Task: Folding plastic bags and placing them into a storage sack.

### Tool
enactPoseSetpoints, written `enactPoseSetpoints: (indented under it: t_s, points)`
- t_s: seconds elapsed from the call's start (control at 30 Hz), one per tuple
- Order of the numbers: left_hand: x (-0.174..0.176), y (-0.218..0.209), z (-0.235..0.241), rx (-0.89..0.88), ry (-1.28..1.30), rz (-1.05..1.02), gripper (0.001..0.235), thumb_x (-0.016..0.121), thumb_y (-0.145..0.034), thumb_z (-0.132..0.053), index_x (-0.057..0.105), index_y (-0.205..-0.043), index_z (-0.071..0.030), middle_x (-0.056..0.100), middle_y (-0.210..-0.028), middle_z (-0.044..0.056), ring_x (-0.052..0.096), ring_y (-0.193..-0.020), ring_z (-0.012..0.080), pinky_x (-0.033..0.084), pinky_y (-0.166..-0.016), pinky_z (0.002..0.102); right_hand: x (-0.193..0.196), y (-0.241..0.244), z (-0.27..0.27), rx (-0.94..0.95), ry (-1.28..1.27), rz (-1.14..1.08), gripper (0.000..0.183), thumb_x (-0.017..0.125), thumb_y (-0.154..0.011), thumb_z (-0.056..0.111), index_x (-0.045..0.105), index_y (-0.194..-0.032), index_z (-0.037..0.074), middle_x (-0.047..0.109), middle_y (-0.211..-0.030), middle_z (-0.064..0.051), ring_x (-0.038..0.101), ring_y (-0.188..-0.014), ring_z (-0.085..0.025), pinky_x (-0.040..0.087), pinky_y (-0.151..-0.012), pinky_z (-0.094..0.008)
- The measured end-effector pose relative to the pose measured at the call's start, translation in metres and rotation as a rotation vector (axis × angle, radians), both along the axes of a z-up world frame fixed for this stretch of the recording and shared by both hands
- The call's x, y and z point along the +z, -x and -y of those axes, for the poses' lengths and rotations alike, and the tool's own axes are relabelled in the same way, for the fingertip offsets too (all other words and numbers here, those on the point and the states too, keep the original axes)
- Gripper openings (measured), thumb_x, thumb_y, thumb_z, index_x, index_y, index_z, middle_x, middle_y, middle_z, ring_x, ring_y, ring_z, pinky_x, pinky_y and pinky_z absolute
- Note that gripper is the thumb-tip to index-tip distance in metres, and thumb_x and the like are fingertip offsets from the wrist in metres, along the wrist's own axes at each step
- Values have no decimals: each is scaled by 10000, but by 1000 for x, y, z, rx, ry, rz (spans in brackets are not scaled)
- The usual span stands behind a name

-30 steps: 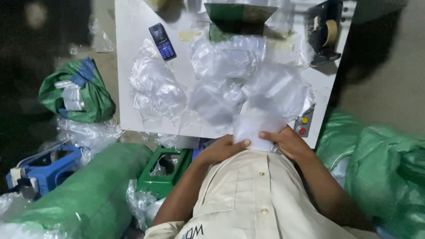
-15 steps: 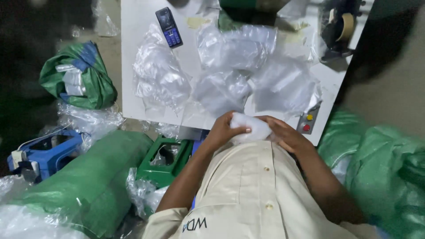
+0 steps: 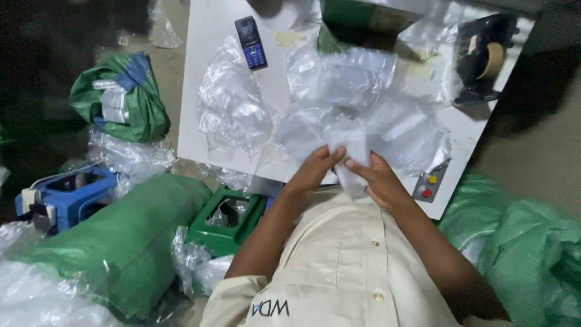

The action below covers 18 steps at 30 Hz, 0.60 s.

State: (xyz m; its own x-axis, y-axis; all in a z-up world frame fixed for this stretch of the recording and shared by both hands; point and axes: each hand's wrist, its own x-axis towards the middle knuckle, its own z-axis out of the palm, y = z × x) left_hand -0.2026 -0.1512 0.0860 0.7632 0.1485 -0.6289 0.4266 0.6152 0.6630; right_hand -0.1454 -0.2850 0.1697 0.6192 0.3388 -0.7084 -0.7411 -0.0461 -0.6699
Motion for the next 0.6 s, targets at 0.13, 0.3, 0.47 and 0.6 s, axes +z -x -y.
enactPoseSetpoints:
  t_s: [0.13,0.3,0.47,0.6]
  points:
    - [-108,23,-67,425,-636,-58,53,701,-971,-151,667,-1003,-125,673,-775,39,615,-601,126,482,-599,229,18,-8,-6,-183,-42,-58,295,790,-890,81,679,-1162,63,753,-1008,-85,737,-933,-167,598,-878,-373]
    - [-134,60,-148,128,-1346,-295,229,810,-876,-318,678,-952,-148,645,-937,58,605,-841,306,478,-795,432,1,-9,12,-198,-71,46,374,772,-876,36,631,-1220,76,732,-1055,-56,712,-983,-159,587,-913,-389]
    - [-121,55,-172,-74,-1282,-284,470,429,-1136,-448,599,-960,-46,630,-853,179,630,-831,440,487,-794,547,1,-8,8,-198,-57,76,390,778,-865,30,604,-1213,57,732,-1063,-66,704,-977,-167,590,-925,-410]
    - [-94,56,-153,-111,-1404,-47,371,513,-990,-412,599,-1112,-72,644,-896,137,673,-874,356,536,-816,474,11,-6,3,-213,-14,131,378,804,-859,44,620,-1188,73,716,-1013,-30,688,-933,-127,591,-891,-367]
